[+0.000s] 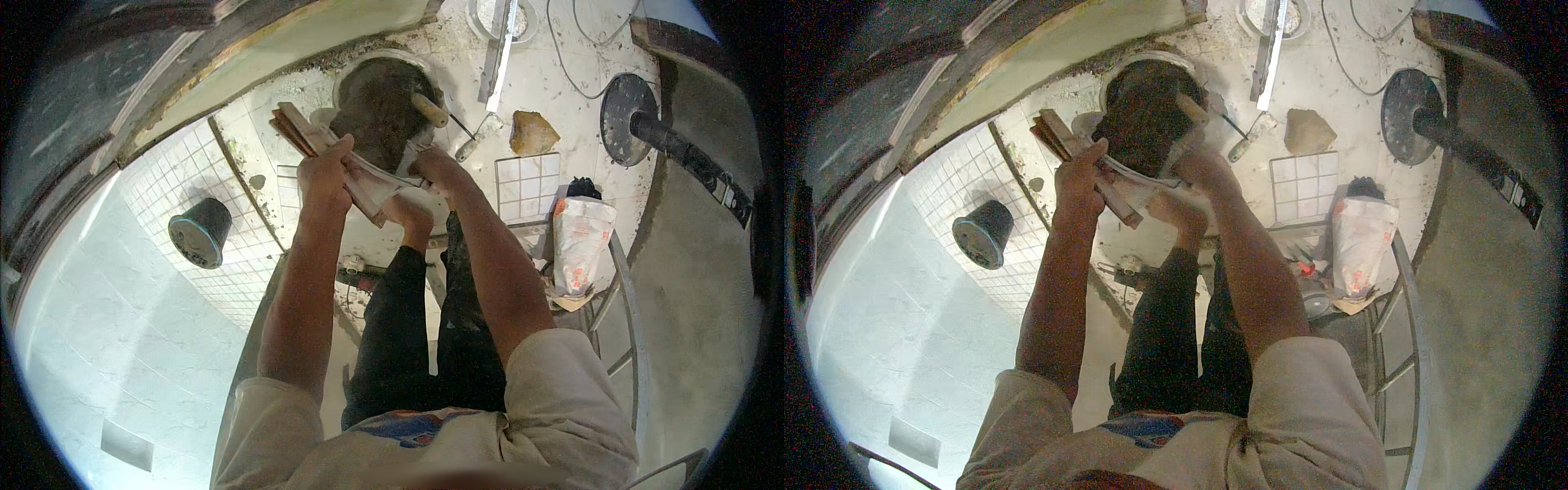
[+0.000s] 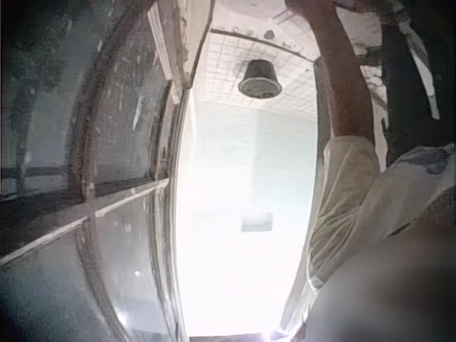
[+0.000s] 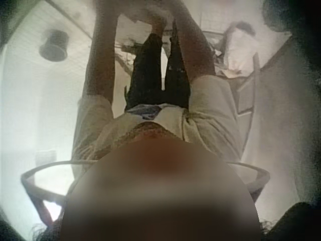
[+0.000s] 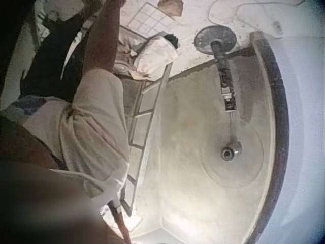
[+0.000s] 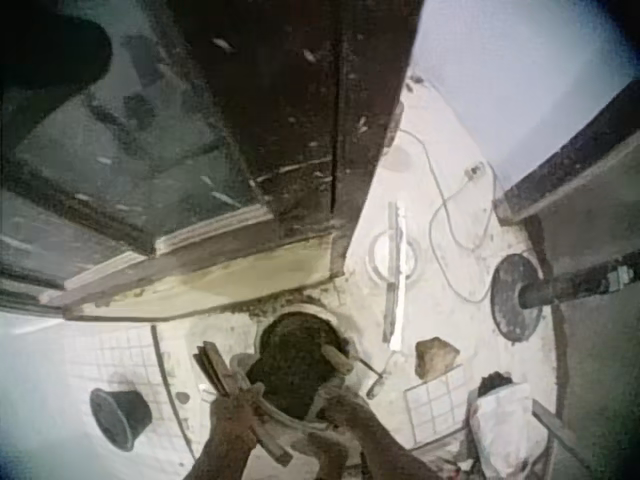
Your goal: The person scoops cement from a bucket using a trowel and applies it to the floor around a tiled area. They smooth the cement with the trowel and use wooden sticks to align the edges of the tiles.
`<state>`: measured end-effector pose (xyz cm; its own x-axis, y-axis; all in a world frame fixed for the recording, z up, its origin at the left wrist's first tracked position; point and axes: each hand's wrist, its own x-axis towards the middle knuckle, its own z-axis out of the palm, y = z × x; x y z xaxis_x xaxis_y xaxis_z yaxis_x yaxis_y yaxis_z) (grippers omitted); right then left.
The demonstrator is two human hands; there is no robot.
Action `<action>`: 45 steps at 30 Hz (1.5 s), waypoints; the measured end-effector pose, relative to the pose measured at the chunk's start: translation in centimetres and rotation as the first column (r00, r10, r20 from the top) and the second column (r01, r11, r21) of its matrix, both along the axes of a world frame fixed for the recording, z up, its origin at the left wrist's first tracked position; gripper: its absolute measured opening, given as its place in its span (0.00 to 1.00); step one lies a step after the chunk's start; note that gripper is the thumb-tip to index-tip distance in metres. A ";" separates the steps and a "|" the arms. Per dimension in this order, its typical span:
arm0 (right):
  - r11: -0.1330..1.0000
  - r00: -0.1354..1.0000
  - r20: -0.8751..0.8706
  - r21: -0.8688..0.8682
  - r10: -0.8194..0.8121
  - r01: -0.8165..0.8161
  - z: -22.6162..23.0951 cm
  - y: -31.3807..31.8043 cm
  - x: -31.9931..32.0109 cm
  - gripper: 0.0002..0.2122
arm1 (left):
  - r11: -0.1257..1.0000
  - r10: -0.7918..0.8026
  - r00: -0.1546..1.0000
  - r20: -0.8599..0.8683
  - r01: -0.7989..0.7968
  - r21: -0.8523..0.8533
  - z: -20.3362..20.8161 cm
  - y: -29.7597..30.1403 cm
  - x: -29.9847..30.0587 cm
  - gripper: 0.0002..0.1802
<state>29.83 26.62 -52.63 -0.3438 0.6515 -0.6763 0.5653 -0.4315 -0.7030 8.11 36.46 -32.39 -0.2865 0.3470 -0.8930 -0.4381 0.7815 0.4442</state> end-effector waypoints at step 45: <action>0.994 0.995 0.095 -0.107 -0.009 0.019 4.4 0.2 1.4 0.15 | 0.995 0.092 0.994 0.057 -0.091 -0.028 1.3 -3.0 -0.7 0.11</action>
<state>31.27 26.82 -48.21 -0.2665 0.5773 -0.7718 0.6203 -0.5101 -0.5958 7.37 33.50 -31.05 -0.2636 0.2988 -0.9172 -0.5326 0.7476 0.3966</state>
